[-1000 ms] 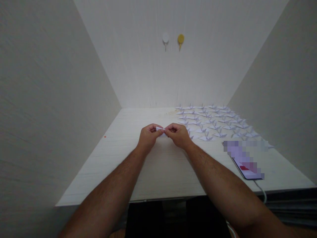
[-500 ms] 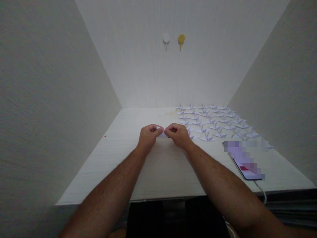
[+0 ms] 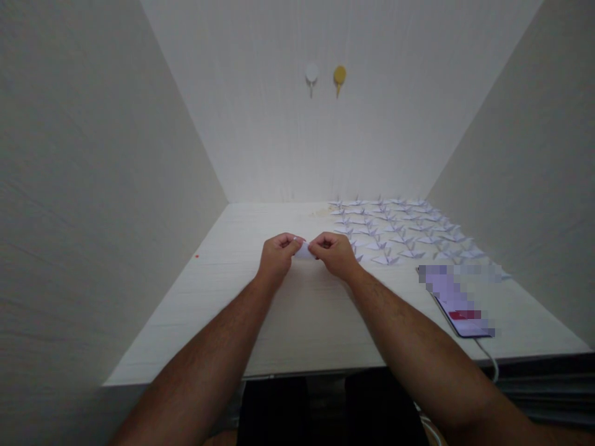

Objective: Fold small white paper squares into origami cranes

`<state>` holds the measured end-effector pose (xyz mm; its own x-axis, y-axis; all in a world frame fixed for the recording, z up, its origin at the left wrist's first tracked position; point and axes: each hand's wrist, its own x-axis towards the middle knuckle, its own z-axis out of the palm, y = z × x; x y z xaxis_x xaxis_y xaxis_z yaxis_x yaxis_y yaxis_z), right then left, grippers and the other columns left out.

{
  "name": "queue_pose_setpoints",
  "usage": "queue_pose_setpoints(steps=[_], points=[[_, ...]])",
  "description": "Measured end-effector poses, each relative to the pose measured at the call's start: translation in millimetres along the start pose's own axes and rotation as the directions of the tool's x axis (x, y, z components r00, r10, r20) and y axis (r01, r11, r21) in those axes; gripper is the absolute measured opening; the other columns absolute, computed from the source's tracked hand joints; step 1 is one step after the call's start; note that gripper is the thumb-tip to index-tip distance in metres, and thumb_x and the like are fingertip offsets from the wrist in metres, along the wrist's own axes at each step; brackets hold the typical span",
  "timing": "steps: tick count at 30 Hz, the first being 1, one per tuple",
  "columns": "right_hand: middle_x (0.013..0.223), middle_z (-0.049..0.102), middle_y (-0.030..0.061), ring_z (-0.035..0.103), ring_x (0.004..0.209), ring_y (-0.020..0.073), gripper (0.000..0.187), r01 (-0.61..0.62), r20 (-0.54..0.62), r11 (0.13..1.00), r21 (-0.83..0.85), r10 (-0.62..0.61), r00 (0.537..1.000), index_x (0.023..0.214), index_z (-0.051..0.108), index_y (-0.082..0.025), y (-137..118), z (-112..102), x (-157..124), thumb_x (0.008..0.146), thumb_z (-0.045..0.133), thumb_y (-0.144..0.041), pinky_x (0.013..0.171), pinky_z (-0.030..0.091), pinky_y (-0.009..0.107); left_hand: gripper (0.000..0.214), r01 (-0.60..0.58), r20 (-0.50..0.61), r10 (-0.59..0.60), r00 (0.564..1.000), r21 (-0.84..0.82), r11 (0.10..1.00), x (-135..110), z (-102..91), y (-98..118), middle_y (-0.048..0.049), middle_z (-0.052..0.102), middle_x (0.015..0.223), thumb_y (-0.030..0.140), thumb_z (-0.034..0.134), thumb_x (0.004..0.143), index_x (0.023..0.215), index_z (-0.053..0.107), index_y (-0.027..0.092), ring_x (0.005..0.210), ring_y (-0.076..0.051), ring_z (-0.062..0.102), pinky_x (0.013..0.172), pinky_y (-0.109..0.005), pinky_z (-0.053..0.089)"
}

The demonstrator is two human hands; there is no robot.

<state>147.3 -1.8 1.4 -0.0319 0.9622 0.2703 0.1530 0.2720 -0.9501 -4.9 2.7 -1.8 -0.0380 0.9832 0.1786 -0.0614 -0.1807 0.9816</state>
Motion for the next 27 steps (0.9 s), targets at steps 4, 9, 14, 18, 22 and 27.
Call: queue_pose_setpoints(steps=[4, 9, 14, 18, 22, 27], points=[[0.055, 0.060, -0.0012, 0.050, 0.051, 0.0097, 0.015, 0.002, 0.013, 1.000, 0.004, -0.002, 1.000, 0.062, 0.064, -0.015, 1.7, -0.4, -0.1, 0.067, 0.066, -0.029, 0.049, 0.038, 0.022, 0.016, -0.001, 0.002, 0.001, 1.000, -0.017, 1.000, 1.7, -1.1, -2.4, -0.0010, 0.065, 0.064, 0.031, 0.074, 0.065, 0.068, 0.071, 0.016, 0.059, -0.012, 0.054, 0.061, -0.027, 0.041], [0.055, 0.060, -0.0015, 0.050, 0.051, 0.0092, 0.014, 0.011, 0.008, 0.999, -0.036, -0.011, 1.000, 0.065, 0.066, -0.015, 4.7, -1.0, 1.0, 0.069, 0.066, -0.028, 0.051, 0.039, 0.022, 0.016, 0.012, 0.008, -0.012, 1.000, -0.009, 1.000, 2.7, -1.9, -2.1, -0.0016, 0.066, 0.065, 0.030, 0.075, 0.065, 0.070, 0.071, 0.015, 0.060, -0.012, 0.055, 0.061, -0.026, 0.041], [0.058, 0.062, -0.0009, 0.051, 0.054, 0.0094, 0.015, 0.048, 0.001, 0.996, -0.079, -0.048, 0.999, 0.065, 0.065, -0.015, 10.0, -1.0, 4.0, 0.070, 0.065, -0.030, 0.053, 0.040, 0.021, 0.016, -0.015, 0.028, 0.014, 1.000, 0.041, 0.999, 2.4, -2.4, 1.4, 0.0005, 0.064, 0.062, 0.028, 0.078, 0.063, 0.070, 0.070, 0.016, 0.058, -0.011, 0.053, 0.059, -0.025, 0.040], [0.058, 0.061, -0.0009, 0.051, 0.053, 0.0091, 0.017, 0.049, 0.019, 0.996, -0.073, -0.048, 0.999, 0.065, 0.065, -0.015, 11.7, -0.6, 4.1, 0.070, 0.065, -0.031, 0.053, 0.041, 0.021, 0.017, -0.021, 0.032, 0.019, 0.999, 0.074, 0.997, 2.9, -2.7, 1.5, 0.0016, 0.061, 0.059, 0.027, 0.079, 0.061, 0.069, 0.069, 0.016, 0.056, -0.010, 0.051, 0.057, -0.024, 0.038], [0.060, 0.062, -0.0003, 0.052, 0.055, 0.0092, 0.019, 0.074, 0.048, 0.996, -0.054, -0.071, 0.996, 0.068, 0.067, -0.015, 10.0, -1.2, 2.1, 0.071, 0.066, -0.033, 0.054, 0.041, 0.021, 0.016, -0.008, 0.034, 0.006, 0.999, 0.082, 0.997, 1.6, -1.9, 4.9, 0.0013, 0.062, 0.059, 0.027, 0.078, 0.061, 0.066, 0.068, 0.016, 0.056, -0.010, 0.051, 0.057, -0.024, 0.038], [0.060, 0.063, 0.0002, 0.052, 0.056, 0.0092, 0.021, 0.117, 0.063, 0.983, -0.138, -0.109, 0.992, 0.068, 0.068, -0.014, 8.6, -3.6, 0.2, 0.074, 0.066, -0.035, 0.055, 0.040, 0.022, 0.017, 0.009, 0.059, -0.015, 0.998, 0.106, 0.994, 1.7, -2.7, 7.1, 0.0006, 0.062, 0.058, 0.027, 0.079, 0.059, 0.064, 0.068, 0.015, 0.056, -0.010, 0.052, 0.056, -0.024, 0.039]])
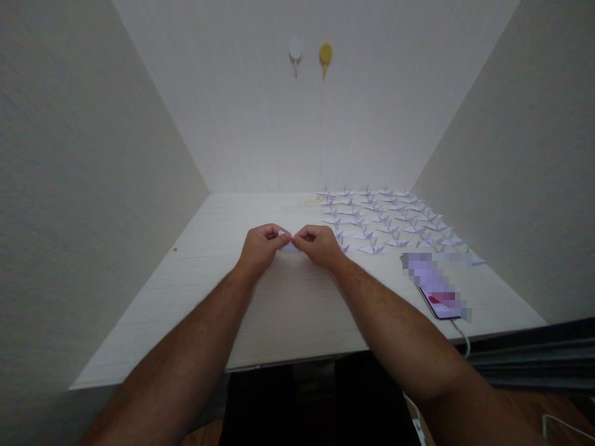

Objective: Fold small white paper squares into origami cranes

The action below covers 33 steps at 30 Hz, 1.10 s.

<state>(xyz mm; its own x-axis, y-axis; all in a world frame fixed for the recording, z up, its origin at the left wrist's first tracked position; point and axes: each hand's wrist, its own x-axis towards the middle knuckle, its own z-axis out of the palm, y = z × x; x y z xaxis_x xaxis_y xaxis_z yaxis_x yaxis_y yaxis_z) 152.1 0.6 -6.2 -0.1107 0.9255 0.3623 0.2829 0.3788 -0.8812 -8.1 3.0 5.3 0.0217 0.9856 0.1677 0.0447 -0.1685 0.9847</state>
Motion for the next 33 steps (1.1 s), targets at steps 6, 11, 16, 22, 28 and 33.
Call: queue_pose_setpoints(steps=[6, 11, 16, 22, 28, 33], points=[[0.059, 0.062, -0.0009, 0.050, 0.054, 0.0087, 0.019, 0.008, 0.024, 1.000, -0.010, -0.007, 1.000, 0.067, 0.067, -0.015, -4.4, -1.7, -1.7, 0.075, 0.065, -0.032, 0.055, 0.039, 0.021, 0.016, 0.012, -0.008, -0.013, 1.000, -0.065, 0.998, 0.2, -0.7, -0.8, -0.0011, 0.064, 0.060, 0.026, 0.078, 0.057, 0.061, 0.068, 0.015, 0.057, -0.011, 0.053, 0.059, -0.026, 0.040], [0.058, 0.061, -0.0012, 0.049, 0.055, 0.0088, 0.019, -0.019, 0.055, 1.000, -0.013, 0.020, 0.998, 0.066, 0.066, -0.015, -8.6, -2.9, -2.0, 0.075, 0.065, -0.032, 0.053, 0.037, 0.021, 0.017, 0.023, -0.030, -0.025, 0.999, -0.074, 0.997, -0.3, 0.3, 0.1, -0.0013, 0.064, 0.060, 0.026, 0.078, 0.054, 0.060, 0.067, 0.016, 0.056, -0.012, 0.052, 0.058, -0.026, 0.040], [0.057, 0.059, -0.0022, 0.048, 0.054, 0.0083, 0.020, -0.010, 0.050, 0.998, -0.060, 0.013, 0.999, 0.065, 0.064, -0.016, -5.8, -2.2, -1.0, 0.076, 0.063, -0.032, 0.055, 0.038, 0.021, 0.014, 0.026, -0.001, -0.026, 1.000, -0.043, 0.999, 3.8, -1.7, -3.6, -0.0014, 0.064, 0.060, 0.025, 0.077, 0.054, 0.059, 0.068, 0.016, 0.056, -0.011, 0.052, 0.059, -0.026, 0.040], [0.061, 0.061, -0.0019, 0.051, 0.058, 0.0087, 0.016, 0.062, 0.047, 0.983, -0.171, -0.055, 0.997, 0.069, 0.065, -0.016, 3.2, 1.2, 0.9, 0.077, 0.062, -0.029, 0.059, 0.038, 0.021, 0.010, 0.010, 0.045, -0.013, 0.999, 0.067, 0.998, 2.6, -1.6, -0.3, -0.0011, 0.063, 0.057, 0.024, 0.075, 0.056, 0.060, 0.068, 0.017, 0.053, -0.012, 0.051, 0.054, -0.025, 0.038], [0.061, 0.060, -0.0025, 0.050, 0.059, 0.0087, 0.014, 0.085, 0.113, 0.975, -0.204, -0.063, 0.992, 0.067, 0.064, -0.017, 5.1, 0.0, 0.2, 0.077, 0.063, -0.027, 0.057, 0.036, 0.020, 0.012, 0.048, 0.077, -0.058, 0.995, 0.134, 0.990, 2.4, -3.3, -1.7, -0.0018, 0.062, 0.056, 0.025, 0.075, 0.057, 0.059, 0.067, 0.017, 0.051, -0.011, 0.051, 0.051, -0.024, 0.036], [0.057, 0.058, -0.0033, 0.048, 0.056, 0.0082, 0.014, 0.053, 0.119, 0.987, -0.154, -0.035, 0.992, 0.065, 0.063, -0.016, 2.2, -1.7, -0.2, 0.076, 0.063, -0.026, 0.055, 0.034, 0.020, 0.013, 0.088, 0.107, -0.092, 0.990, 0.040, 0.995, 3.2, -3.7, -5.3, -0.0020, 0.061, 0.056, 0.025, 0.077, 0.055, 0.057, 0.067, 0.017, 0.051, -0.011, 0.050, 0.051, -0.025, 0.036]])
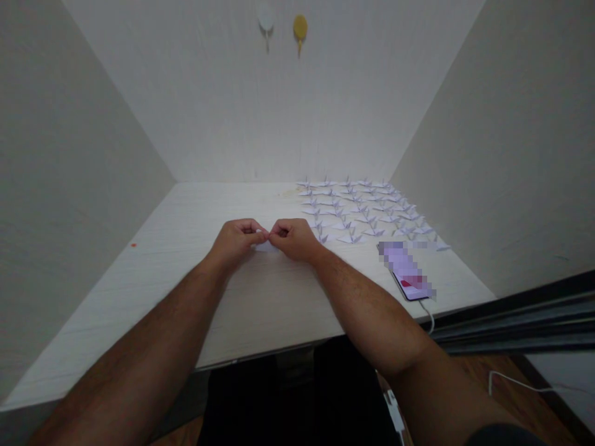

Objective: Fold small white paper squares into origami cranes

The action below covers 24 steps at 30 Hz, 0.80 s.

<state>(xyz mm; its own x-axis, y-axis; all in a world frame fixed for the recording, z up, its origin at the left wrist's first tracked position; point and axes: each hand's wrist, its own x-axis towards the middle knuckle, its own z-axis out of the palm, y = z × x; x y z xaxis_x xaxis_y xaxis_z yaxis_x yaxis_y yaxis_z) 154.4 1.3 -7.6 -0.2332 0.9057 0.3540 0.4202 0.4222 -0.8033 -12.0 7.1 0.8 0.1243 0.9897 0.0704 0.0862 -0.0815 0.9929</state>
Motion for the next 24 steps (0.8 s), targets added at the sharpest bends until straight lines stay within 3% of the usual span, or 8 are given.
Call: queue_pose_setpoints(steps=[7, 15, 24], points=[[0.059, 0.061, -0.0020, 0.049, 0.056, 0.0086, 0.016, -0.052, -0.041, 0.999, 0.003, 0.052, 0.998, 0.066, 0.067, -0.016, -2.3, -0.1, 2.1, 0.076, 0.065, -0.029, 0.057, 0.037, 0.022, 0.015, -0.031, -0.021, 0.030, 0.999, -0.042, 0.999, 1.7, -0.7, -1.5, -0.0022, 0.063, 0.058, 0.026, 0.078, 0.054, 0.059, 0.068, 0.016, 0.055, -0.012, 0.052, 0.056, -0.027, 0.039], [0.055, 0.060, -0.0019, 0.050, 0.054, 0.0091, 0.015, -0.089, -0.057, 0.992, 0.087, 0.095, 0.994, 0.062, 0.066, -0.015, -3.9, -2.8, 2.4, 0.074, 0.062, -0.024, 0.056, 0.038, 0.022, 0.018, -0.028, -0.161, 0.008, 0.987, -0.120, 0.992, 2.4, -0.5, -0.1, 0.0021, 0.054, 0.051, 0.028, 0.078, 0.055, 0.058, 0.064, 0.017, 0.048, -0.009, 0.041, 0.050, -0.024, 0.030], [0.053, 0.057, -0.0030, 0.046, 0.051, 0.0082, 0.014, -0.087, -0.062, 0.981, 0.174, 0.099, 0.993, 0.059, 0.063, -0.016, -6.3, -3.9, 1.6, 0.070, 0.059, -0.023, 0.051, 0.035, 0.020, 0.020, 0.020, -0.095, -0.040, 0.995, -0.203, 0.979, 2.7, -1.2, -0.5, 0.0003, 0.057, 0.055, 0.028, 0.078, 0.053, 0.059, 0.064, 0.016, 0.052, -0.010, 0.049, 0.054, -0.026, 0.037]])
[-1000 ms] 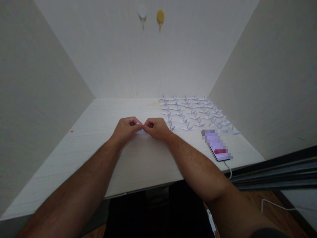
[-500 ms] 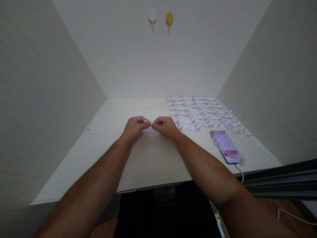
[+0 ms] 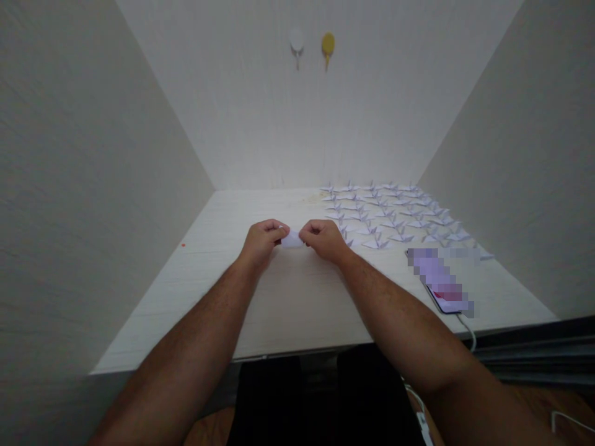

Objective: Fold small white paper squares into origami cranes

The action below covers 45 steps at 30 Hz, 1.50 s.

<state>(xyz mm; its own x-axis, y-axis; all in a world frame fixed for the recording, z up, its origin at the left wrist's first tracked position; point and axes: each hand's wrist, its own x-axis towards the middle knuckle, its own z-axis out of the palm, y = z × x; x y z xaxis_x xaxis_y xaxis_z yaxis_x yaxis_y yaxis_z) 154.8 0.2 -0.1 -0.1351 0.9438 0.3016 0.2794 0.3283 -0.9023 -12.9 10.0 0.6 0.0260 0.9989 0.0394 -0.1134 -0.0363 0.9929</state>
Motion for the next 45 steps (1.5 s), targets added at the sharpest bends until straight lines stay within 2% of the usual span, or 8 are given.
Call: queue_pose_setpoints(steps=[8, 10, 13, 16, 22, 33, 39, 45], points=[[0.050, 0.056, -0.0032, 0.047, 0.048, 0.0078, 0.013, -0.047, -0.022, 0.995, 0.093, 0.049, 0.999, 0.058, 0.061, -0.016, 2.4, 0.3, 1.3, 0.069, 0.059, -0.023, 0.048, 0.036, 0.020, 0.019, 0.052, 0.039, -0.048, 0.998, -0.087, 0.995, -1.3, -0.4, 3.0, -0.0016, 0.060, 0.061, 0.028, 0.077, 0.055, 0.063, 0.065, 0.015, 0.057, -0.012, 0.055, 0.057, -0.026, 0.045], [0.049, 0.055, -0.0034, 0.047, 0.047, 0.0078, 0.014, -0.052, -0.033, 0.991, 0.121, 0.056, 0.998, 0.058, 0.060, -0.016, 2.0, 0.4, 1.6, 0.070, 0.060, -0.024, 0.047, 0.037, 0.020, 0.019, 0.057, 0.055, -0.052, 0.997, -0.077, 0.995, -1.2, -1.1, 2.5, -0.0006, 0.058, 0.060, 0.028, 0.077, 0.056, 0.060, 0.063, 0.015, 0.055, -0.011, 0.054, 0.056, -0.026, 0.046], [0.049, 0.056, -0.0030, 0.048, 0.046, 0.0081, 0.016, -0.078, -0.019, 0.985, 0.155, 0.081, 0.996, 0.060, 0.060, -0.016, 0.0, 0.7, 1.4, 0.070, 0.063, -0.028, 0.048, 0.038, 0.020, 0.020, 0.021, 0.014, -0.020, 1.000, -0.026, 0.999, -0.7, -1.0, 1.2, -0.0001, 0.056, 0.058, 0.028, 0.077, 0.056, 0.058, 0.061, 0.016, 0.054, -0.011, 0.052, 0.056, -0.026, 0.046], [0.051, 0.057, -0.0022, 0.049, 0.047, 0.0087, 0.021, -0.117, 0.009, 0.983, 0.145, 0.117, 0.993, 0.064, 0.063, -0.015, -2.3, 1.4, 0.6, 0.071, 0.067, -0.035, 0.048, 0.040, 0.021, 0.020, -0.038, -0.016, 0.039, 0.999, 0.039, 0.999, -0.6, 0.4, -0.3, -0.0005, 0.059, 0.059, 0.030, 0.077, 0.058, 0.059, 0.062, 0.016, 0.055, -0.011, 0.053, 0.057, -0.027, 0.046], [0.052, 0.056, -0.0022, 0.049, 0.047, 0.0088, 0.022, -0.114, 0.022, 0.988, 0.101, 0.112, 0.993, 0.065, 0.062, -0.016, -3.7, 2.9, -0.5, 0.073, 0.066, -0.036, 0.048, 0.039, 0.021, 0.018, -0.112, 0.033, 0.109, 0.994, 0.153, 0.982, -3.0, 1.0, -1.2, 0.0023, 0.056, 0.056, 0.030, 0.073, 0.064, 0.062, 0.063, 0.016, 0.054, -0.010, 0.050, 0.055, -0.025, 0.038], [0.053, 0.056, -0.0026, 0.047, 0.048, 0.0090, 0.020, -0.094, 0.040, 0.993, 0.077, 0.091, 0.995, 0.066, 0.061, -0.017, -3.4, 2.0, -0.9, 0.073, 0.065, -0.035, 0.048, 0.037, 0.022, 0.016, -0.126, -0.019, 0.131, 0.991, 0.159, 0.979, -2.1, 1.0, -1.7, 0.0013, 0.059, 0.055, 0.029, 0.072, 0.065, 0.061, 0.065, 0.015, 0.052, -0.010, 0.049, 0.053, -0.024, 0.036], [0.053, 0.057, -0.0020, 0.048, 0.048, 0.0095, 0.020, -0.093, 0.032, 0.992, 0.084, 0.091, 0.995, 0.065, 0.061, -0.017, -2.5, 2.6, -0.5, 0.072, 0.066, -0.034, 0.048, 0.037, 0.022, 0.017, -0.127, -0.035, 0.133, 0.991, 0.125, 0.984, -2.1, 2.3, -2.9, 0.0002, 0.061, 0.057, 0.030, 0.073, 0.065, 0.062, 0.066, 0.015, 0.054, -0.011, 0.052, 0.055, -0.025, 0.039], [0.053, 0.057, -0.0021, 0.047, 0.047, 0.0088, 0.019, -0.108, 0.044, 0.989, 0.103, 0.103, 0.994, 0.065, 0.061, -0.017, -2.2, 1.8, 0.3, 0.071, 0.066, -0.034, 0.046, 0.035, 0.021, 0.018, -0.127, -0.020, 0.130, 0.991, 0.099, 0.987, -2.0, 2.4, -2.5, -0.0003, 0.062, 0.057, 0.031, 0.074, 0.064, 0.062, 0.067, 0.014, 0.054, -0.011, 0.051, 0.054, -0.025, 0.038]])
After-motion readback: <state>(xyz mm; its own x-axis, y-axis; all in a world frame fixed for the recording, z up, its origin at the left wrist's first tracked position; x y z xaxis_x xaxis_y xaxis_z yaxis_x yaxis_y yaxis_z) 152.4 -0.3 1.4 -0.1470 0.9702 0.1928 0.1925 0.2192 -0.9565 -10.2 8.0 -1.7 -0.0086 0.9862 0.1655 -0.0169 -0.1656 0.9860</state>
